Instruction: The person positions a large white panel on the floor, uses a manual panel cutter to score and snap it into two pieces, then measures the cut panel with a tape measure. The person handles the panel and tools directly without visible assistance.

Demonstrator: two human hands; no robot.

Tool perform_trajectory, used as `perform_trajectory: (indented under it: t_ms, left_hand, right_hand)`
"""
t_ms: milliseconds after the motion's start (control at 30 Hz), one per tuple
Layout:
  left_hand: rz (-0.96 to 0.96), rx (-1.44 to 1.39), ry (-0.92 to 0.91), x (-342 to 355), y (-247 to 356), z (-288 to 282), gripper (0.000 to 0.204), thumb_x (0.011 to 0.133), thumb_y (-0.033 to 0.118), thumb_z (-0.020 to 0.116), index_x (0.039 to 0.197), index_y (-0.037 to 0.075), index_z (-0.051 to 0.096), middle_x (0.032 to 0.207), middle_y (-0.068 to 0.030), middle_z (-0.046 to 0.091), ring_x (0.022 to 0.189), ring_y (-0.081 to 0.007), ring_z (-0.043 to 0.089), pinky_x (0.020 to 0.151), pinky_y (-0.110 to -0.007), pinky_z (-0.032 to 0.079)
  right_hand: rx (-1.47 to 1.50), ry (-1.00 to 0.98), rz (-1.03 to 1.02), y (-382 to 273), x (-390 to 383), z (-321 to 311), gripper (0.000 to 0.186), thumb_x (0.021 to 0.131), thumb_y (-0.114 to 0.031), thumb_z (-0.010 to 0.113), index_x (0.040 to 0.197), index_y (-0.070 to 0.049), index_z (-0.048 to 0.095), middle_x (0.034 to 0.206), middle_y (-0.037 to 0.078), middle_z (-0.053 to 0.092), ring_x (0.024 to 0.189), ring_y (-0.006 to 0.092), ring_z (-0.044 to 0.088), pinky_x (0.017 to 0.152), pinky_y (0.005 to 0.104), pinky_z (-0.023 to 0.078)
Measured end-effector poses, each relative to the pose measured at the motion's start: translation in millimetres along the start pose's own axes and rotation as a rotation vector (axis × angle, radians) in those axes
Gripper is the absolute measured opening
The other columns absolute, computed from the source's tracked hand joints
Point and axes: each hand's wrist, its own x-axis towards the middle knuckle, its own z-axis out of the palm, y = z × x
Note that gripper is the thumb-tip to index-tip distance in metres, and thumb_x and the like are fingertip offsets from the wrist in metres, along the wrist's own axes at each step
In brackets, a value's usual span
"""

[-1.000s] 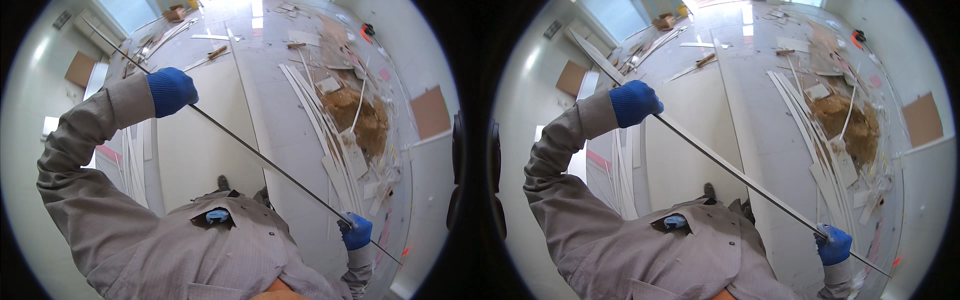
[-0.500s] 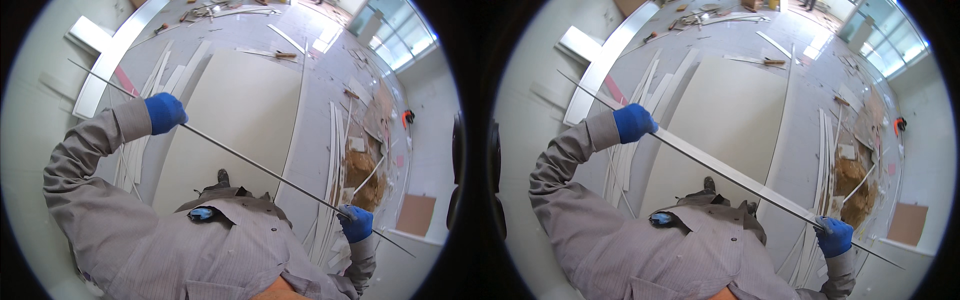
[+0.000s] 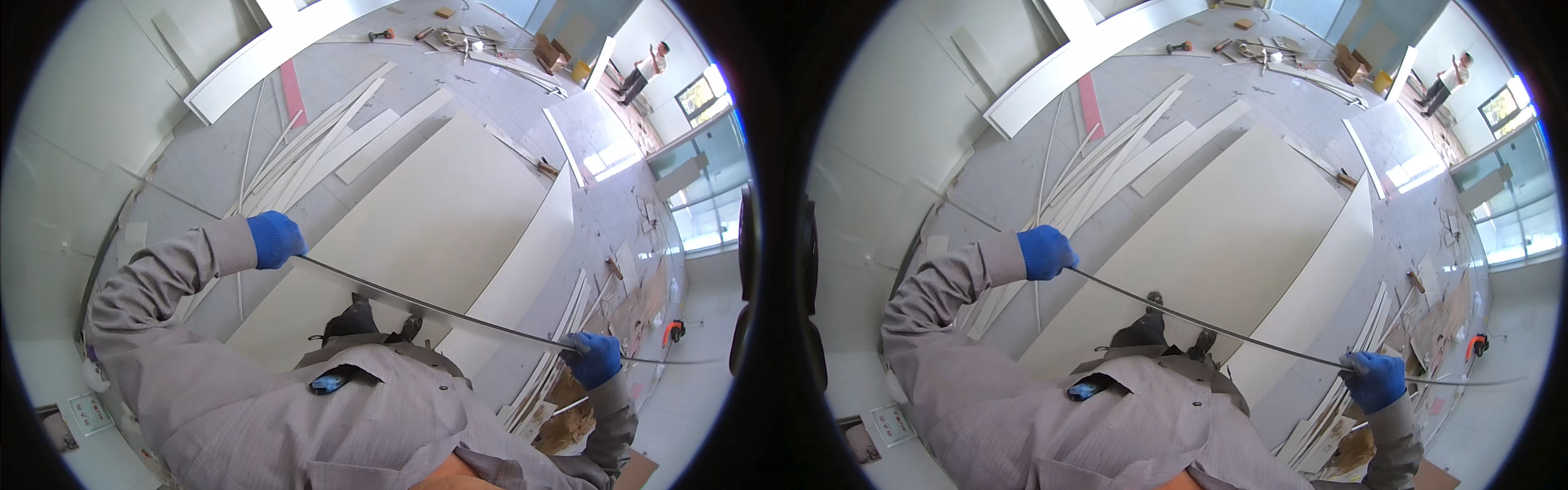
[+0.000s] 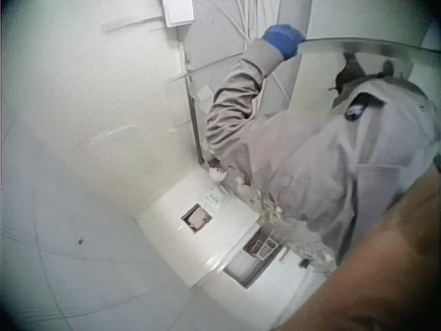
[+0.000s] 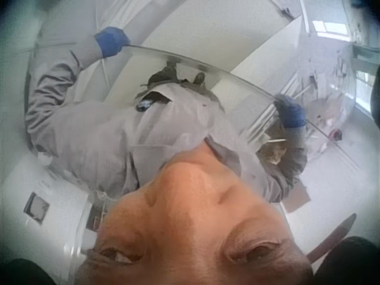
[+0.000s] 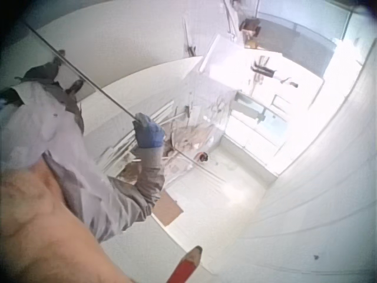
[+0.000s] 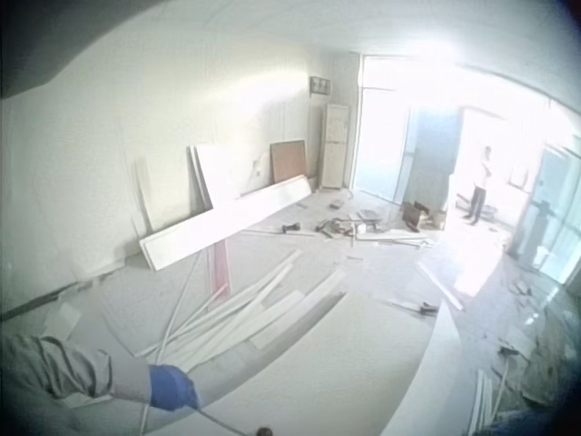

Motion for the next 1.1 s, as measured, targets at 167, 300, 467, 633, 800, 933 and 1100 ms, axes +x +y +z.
perform_trajectory:
  t_ms: [167, 300, 467, 633, 800, 933, 1100]
  left_hand:
    - [-0.104, -0.086, 0.004, -52, -57, 15, 0.014, 0.075, 0.009, 0.059, 0.084, 0.011, 0.069, 0.073, -0.0161, 0.066, 0.072, -0.0360, 0.067, 0.066, -0.047, 0.054]
    - [-0.185, -0.106, 0.021, -78, -108, 18, 0.010, 0.077, 0.010, 0.060, 0.083, 0.009, 0.068, 0.072, -0.0158, 0.066, 0.070, -0.0349, 0.067, 0.065, -0.046, 0.053]
    - [-0.323, -0.162, 0.103, -91, -171, 16, 0.012, 0.075, 0.016, 0.068, 0.084, 0.009, 0.063, 0.078, -0.0130, 0.066, 0.072, -0.0331, 0.067, 0.065, -0.045, 0.052]
    - [-0.404, -0.146, 0.051, -74, -251, 7, 0.007, 0.081, 0.015, 0.063, 0.085, 0.009, 0.061, 0.071, -0.0122, 0.063, 0.069, -0.0311, 0.066, 0.062, -0.044, 0.050]
    - [-0.521, -0.195, 0.080, -39, -341, -12, 0.004, 0.083, 0.013, 0.059, 0.084, 0.011, 0.062, 0.070, -0.0117, 0.063, 0.064, -0.0303, 0.065, 0.059, -0.044, 0.049]
    - [-0.573, -0.288, 0.062, -10, -403, -25, 0.005, 0.081, 0.013, 0.060, 0.083, 0.010, 0.064, 0.071, -0.0128, 0.064, 0.065, -0.0313, 0.066, 0.060, -0.044, 0.051]
    - [-0.666, -0.389, 0.033, 41, -493, -26, 0.019, 0.073, 0.016, 0.066, 0.090, 0.007, 0.069, 0.076, -0.0188, 0.067, 0.071, -0.0367, 0.066, 0.067, -0.046, 0.053]
  right_hand:
    - [-0.004, 0.072, -0.134, -23, 123, -8, 0.017, 0.075, -0.019, 0.077, 0.087, -0.010, 0.070, 0.075, 0.010, 0.067, 0.067, 0.0298, 0.067, 0.059, 0.0383, 0.053]
    - [-0.031, 0.088, -0.301, -28, 218, -18, 0.020, 0.077, -0.018, 0.075, 0.095, -0.012, 0.069, 0.079, 0.008, 0.068, 0.068, 0.0290, 0.066, 0.061, 0.0390, 0.053]
    - [-0.111, 0.062, -0.369, -26, 362, -17, 0.021, 0.076, -0.014, 0.074, 0.096, -0.012, 0.068, 0.080, 0.008, 0.067, 0.071, 0.0288, 0.066, 0.063, 0.0379, 0.054]
    - [-0.098, 0.074, -0.510, -18, 522, -4, 0.020, 0.078, -0.016, 0.073, 0.097, -0.013, 0.066, 0.081, 0.004, 0.066, 0.072, 0.0255, 0.066, 0.062, 0.0375, 0.053]
    - [-0.190, 0.023, -0.616, 0, 696, 4, 0.018, 0.083, -0.024, 0.070, 0.098, -0.015, 0.066, 0.081, 0.001, 0.065, 0.073, 0.0213, 0.066, 0.062, 0.0370, 0.051]
    - [-0.203, -0.009, -0.655, 8, 817, 10, 0.017, 0.082, -0.025, 0.070, 0.096, -0.017, 0.065, 0.082, 0.000, 0.065, 0.074, 0.0220, 0.067, 0.064, 0.0383, 0.052]
    - [-0.263, 0.022, -0.769, 25, 983, 26, 0.016, 0.082, -0.026, 0.068, 0.096, -0.018, 0.064, 0.080, 0.001, 0.064, 0.076, 0.0229, 0.067, 0.063, 0.0380, 0.052]
